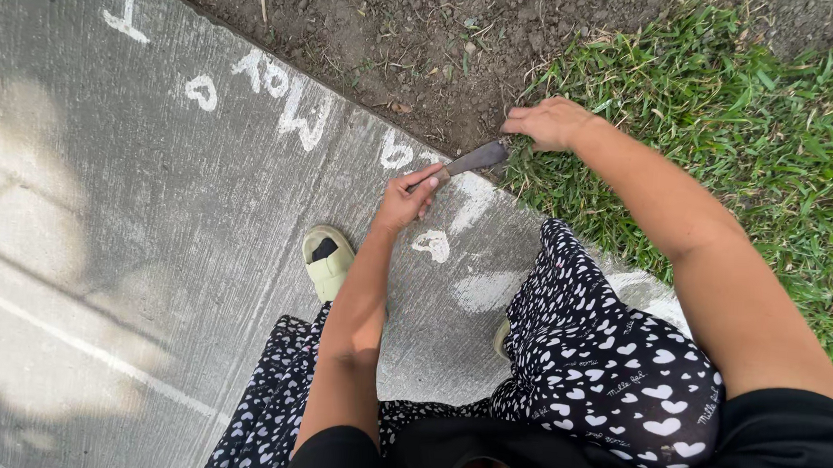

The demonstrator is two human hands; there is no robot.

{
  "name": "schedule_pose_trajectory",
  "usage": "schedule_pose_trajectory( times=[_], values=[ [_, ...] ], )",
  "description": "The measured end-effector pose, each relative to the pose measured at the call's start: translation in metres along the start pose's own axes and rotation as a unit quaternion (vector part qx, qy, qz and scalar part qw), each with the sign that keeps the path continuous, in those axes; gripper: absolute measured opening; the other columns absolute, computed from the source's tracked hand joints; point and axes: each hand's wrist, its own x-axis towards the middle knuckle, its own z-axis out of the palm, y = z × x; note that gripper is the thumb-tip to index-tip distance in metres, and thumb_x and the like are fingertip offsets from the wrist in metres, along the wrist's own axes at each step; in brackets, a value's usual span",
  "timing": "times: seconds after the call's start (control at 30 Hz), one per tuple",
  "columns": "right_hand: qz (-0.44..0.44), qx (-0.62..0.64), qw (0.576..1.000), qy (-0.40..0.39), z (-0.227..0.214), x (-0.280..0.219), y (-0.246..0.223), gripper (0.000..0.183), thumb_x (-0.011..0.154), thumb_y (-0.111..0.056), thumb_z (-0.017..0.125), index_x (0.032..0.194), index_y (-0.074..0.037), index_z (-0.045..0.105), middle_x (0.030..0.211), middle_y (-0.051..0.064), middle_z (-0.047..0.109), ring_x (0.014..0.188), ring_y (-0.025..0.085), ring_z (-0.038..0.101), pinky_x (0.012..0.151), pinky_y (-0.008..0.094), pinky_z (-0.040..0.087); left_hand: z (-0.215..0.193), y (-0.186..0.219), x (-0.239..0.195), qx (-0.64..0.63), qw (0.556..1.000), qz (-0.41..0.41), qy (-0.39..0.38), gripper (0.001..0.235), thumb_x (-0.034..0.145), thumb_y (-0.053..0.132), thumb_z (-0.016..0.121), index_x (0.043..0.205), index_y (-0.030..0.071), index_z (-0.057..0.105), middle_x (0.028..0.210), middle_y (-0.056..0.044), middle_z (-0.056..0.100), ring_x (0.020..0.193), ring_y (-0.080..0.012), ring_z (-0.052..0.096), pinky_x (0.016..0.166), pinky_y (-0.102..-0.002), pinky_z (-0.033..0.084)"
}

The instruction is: The person weeds a patch of soil next to a sidewalk by using a small hand trowel to loosen the dirt and then pulling out clumps of grass and small plants by hand.

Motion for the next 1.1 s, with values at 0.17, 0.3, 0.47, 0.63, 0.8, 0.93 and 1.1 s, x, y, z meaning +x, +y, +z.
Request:
schedule_pose_trajectory(
  times=[0.17, 0.3, 0.47, 0.63, 0.8, 0.93, 1.1],
  values=[
    [-0.015, -0.002, 0.996, 0.091, 0.021, -0.007, -0.003, 0.05, 0.086, 0.002, 0.06, 0.129, -0.023, 0.061, 0.127, -0.004, 0.061, 0.095, 0.025, 0.069, 0.084, 0.038, 0.059, -0.022, 0.106, -0.06, 0.321, 0.912, 0.249, 0.059, 0.032, 0.097, 0.029, 0.076, 0.128, 0.023, 0.075, 0.096, -0.012, 0.078, 0.075, -0.0206, 0.074, 0.068, -0.035, 0.057],
    [0.014, -0.029, 0.997, 0.064, 0.038, 0.009, -0.004, 0.041, 0.08, -0.001, 0.06, 0.118, -0.018, 0.06, 0.113, 0.002, 0.06, 0.089, 0.022, 0.068, 0.074, 0.034, 0.061, -0.001, 0.146, -0.071, 0.449, 0.877, 0.096, 0.141, 0.03, 0.092, 0.034, 0.073, 0.121, 0.026, 0.077, 0.087, -0.015, 0.076, 0.072, -0.0335, 0.073, 0.069, -0.045, 0.057],
    [0.088, -0.039, 0.959, 0.268, 0.084, 0.034, -0.021, 0.008, 0.09, -0.018, 0.06, 0.096, -0.018, 0.065, 0.098, 0.003, 0.062, 0.091, 0.024, 0.068, 0.069, 0.038, 0.058, 0.059, 0.143, -0.042, 0.497, 0.841, 0.123, 0.174, 0.031, 0.094, 0.034, 0.069, 0.122, 0.023, 0.075, 0.089, -0.018, 0.075, 0.079, -0.0384, 0.073, 0.073, -0.049, 0.058],
    [0.191, 0.106, 0.917, 0.333, 0.109, 0.025, -0.019, 0.051, 0.105, -0.051, 0.055, 0.075, -0.012, 0.066, 0.072, 0.006, 0.065, 0.064, 0.026, 0.066, 0.063, 0.041, 0.055, 0.081, 0.155, -0.037, 0.549, 0.822, 0.064, 0.135, 0.032, 0.097, 0.033, 0.065, 0.126, 0.019, 0.07, 0.09, -0.021, 0.074, 0.083, -0.0404, 0.073, 0.075, -0.05, 0.059],
    [0.243, 0.14, 0.887, 0.368, 0.138, -0.055, 0.001, 0.047, 0.107, -0.05, 0.058, 0.09, -0.01, 0.076, 0.074, 0.007, 0.07, 0.053, 0.025, 0.064, 0.049, 0.042, 0.05, 0.075, 0.17, -0.031, 0.551, 0.825, 0.056, 0.115, 0.029, 0.097, 0.033, 0.065, 0.122, 0.021, 0.072, 0.093, -0.018, 0.075, 0.087, -0.0393, 0.073, 0.077, -0.05, 0.058],
    [0.289, 0.051, 0.871, 0.394, 0.127, -0.098, 0.011, 0.045, 0.109, -0.054, 0.066, 0.099, -0.01, 0.075, 0.075, 0.009, 0.069, 0.067, 0.025, 0.067, 0.061, 0.039, 0.054, 0.071, 0.162, -0.037, 0.554, 0.82, 0.063, 0.13, 0.032, 0.095, 0.033, 0.065, 0.125, 0.024, 0.072, 0.096, -0.017, 0.076, 0.088, -0.0382, 0.072, 0.079, -0.049, 0.058],
    [0.211, 0.052, 0.89, 0.4, 0.075, -0.087, -0.019, 0.043, 0.095, -0.043, 0.077, 0.128, -0.016, 0.067, 0.1, 0.006, 0.071, 0.09, 0.02, 0.068, 0.064, 0.032, 0.056, 0.071, 0.152, -0.043, 0.542, 0.826, 0.051, 0.143, 0.033, 0.095, 0.034, 0.066, 0.125, 0.023, 0.072, 0.099, -0.016, 0.076, 0.087, -0.0376, 0.072, 0.077, -0.049, 0.058]
  ],
)
